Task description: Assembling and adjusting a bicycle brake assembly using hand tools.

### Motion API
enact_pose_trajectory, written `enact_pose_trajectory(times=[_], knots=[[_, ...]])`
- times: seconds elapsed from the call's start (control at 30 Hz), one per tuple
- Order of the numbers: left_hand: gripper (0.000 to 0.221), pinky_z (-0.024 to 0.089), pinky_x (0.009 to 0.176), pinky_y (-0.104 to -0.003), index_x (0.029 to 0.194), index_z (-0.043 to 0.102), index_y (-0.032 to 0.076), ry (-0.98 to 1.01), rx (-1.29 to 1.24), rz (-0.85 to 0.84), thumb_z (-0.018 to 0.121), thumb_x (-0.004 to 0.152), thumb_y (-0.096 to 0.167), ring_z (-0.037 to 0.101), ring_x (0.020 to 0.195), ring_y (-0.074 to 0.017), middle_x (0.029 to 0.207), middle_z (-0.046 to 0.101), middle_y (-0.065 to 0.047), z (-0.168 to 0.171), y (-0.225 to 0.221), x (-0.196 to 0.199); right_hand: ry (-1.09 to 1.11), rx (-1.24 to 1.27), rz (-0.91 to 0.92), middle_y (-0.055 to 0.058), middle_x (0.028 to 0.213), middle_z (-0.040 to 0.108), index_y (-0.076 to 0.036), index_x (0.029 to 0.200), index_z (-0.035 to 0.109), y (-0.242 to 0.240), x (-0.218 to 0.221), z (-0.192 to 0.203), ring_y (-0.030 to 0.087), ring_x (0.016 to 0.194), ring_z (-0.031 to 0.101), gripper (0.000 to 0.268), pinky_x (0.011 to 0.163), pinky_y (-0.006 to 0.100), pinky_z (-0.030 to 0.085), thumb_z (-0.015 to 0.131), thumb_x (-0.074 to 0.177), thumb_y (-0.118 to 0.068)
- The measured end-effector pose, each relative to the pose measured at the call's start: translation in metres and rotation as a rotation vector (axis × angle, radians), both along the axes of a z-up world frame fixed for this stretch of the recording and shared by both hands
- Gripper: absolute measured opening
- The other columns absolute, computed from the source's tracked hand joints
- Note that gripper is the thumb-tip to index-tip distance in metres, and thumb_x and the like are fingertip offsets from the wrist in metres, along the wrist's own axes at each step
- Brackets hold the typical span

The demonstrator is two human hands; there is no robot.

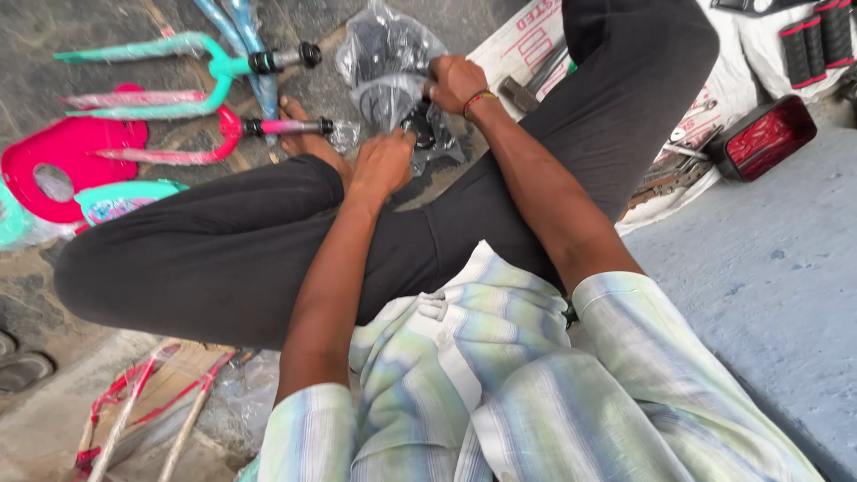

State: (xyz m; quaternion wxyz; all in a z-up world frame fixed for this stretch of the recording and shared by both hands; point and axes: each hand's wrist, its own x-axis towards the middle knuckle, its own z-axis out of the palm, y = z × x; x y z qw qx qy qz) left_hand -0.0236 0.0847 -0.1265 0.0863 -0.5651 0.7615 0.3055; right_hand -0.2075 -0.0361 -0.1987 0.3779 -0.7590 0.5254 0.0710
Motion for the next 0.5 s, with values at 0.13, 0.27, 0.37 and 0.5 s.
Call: enact_pose_trajectory(times=[0.13,0.27,0.37,0.5], knots=[[0.018,0.056,0.085,-0.048,0.098,0.076,0.009,-0.086,0.021,-0.026,0.062,0.090,0.002,0.070,0.099,-0.0367,0.110,0.070,-0.018,-0.078,0.008,-0.010,-0.214,0.068,-0.203,0.031,0.114,0.068,0.007,0.135,0.050,0.003,-0.001,0.025,0.042,0.105,0.068,0.077,0.091,0.047,0.053,0.080,0.080,-0.037],[0.023,0.054,0.079,-0.050,0.090,0.078,0.009,0.100,-0.037,0.041,0.063,0.077,-0.002,0.069,0.093,-0.0380,0.109,0.070,-0.018,-0.025,-0.005,-0.019,0.059,0.356,-0.169,0.039,0.121,0.059,0.017,0.144,0.026,0.021,-0.006,-0.013,0.044,0.115,0.062,0.113,0.098,0.044,0.050,0.085,0.078,-0.053],[0.011,0.053,0.085,-0.048,0.090,0.072,0.002,0.339,0.072,0.192,0.061,0.091,0.002,0.068,0.094,-0.0377,0.101,0.071,-0.017,0.004,-0.025,-0.018,0.030,0.392,-0.168,0.041,0.121,0.054,0.024,0.134,0.034,0.023,-0.007,-0.052,0.045,0.115,0.058,0.114,0.096,0.043,0.048,0.089,0.076,-0.057],[0.011,0.051,0.081,-0.049,0.093,0.067,0.001,0.603,0.134,0.401,0.062,0.096,0.011,0.069,0.086,-0.0358,0.094,0.070,-0.016,0.042,-0.043,-0.016,0.016,0.305,-0.264,0.036,0.112,0.067,0.017,0.110,0.068,0.019,-0.008,-0.065,0.043,0.108,0.069,0.073,0.095,0.044,0.053,0.082,0.078,-0.048]])
